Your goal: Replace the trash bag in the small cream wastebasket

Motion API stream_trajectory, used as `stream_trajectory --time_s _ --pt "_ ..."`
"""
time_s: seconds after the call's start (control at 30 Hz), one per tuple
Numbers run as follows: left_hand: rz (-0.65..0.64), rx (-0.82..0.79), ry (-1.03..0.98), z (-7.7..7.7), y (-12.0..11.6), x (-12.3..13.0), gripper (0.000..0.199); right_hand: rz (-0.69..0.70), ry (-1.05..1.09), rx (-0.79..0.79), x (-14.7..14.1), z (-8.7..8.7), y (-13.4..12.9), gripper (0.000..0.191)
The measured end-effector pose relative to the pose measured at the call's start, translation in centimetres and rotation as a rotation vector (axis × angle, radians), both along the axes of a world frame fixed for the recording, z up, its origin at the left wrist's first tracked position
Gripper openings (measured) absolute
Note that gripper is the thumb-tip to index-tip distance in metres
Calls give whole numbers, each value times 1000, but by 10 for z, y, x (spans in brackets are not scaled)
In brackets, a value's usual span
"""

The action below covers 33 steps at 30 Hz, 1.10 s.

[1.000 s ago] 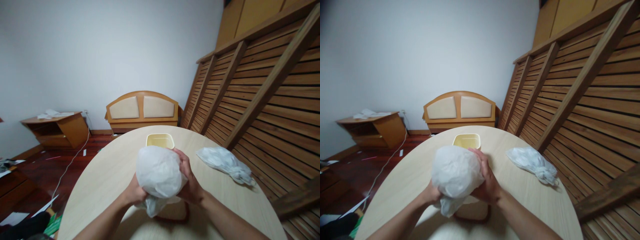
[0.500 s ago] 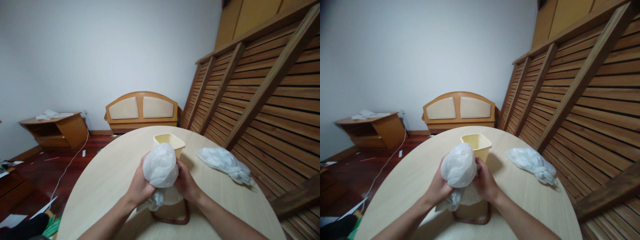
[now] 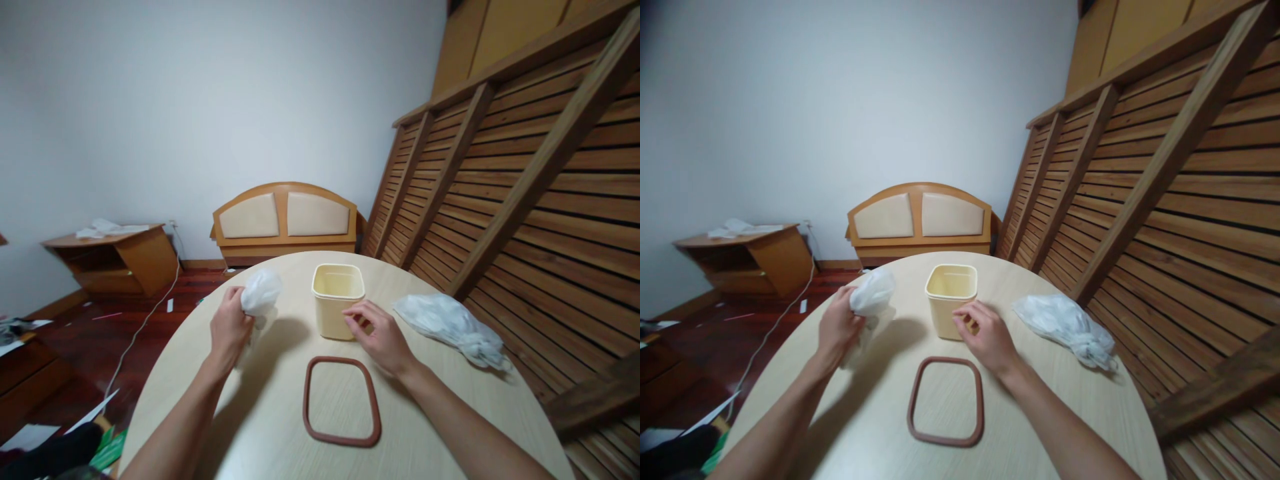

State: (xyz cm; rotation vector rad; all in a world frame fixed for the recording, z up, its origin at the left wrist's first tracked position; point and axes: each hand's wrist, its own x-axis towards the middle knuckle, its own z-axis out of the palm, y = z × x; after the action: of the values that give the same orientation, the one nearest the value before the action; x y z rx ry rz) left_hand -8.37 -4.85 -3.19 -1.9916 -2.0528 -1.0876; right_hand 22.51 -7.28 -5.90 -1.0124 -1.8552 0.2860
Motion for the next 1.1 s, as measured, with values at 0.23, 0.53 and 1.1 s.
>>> stream_trajectory --time_s 0.23,0.53,1.1 --pt "239 -382 352 -21 14 -26 58 -62 -113 -78 3 -16 12 18" --pt "19 -271 330 -51 31 -22 55 -463 -437 -182 52 -18 33 23" --pt "-249 137 94 -34 10 25 39 -866 -654 -672 104 -8 33 69"
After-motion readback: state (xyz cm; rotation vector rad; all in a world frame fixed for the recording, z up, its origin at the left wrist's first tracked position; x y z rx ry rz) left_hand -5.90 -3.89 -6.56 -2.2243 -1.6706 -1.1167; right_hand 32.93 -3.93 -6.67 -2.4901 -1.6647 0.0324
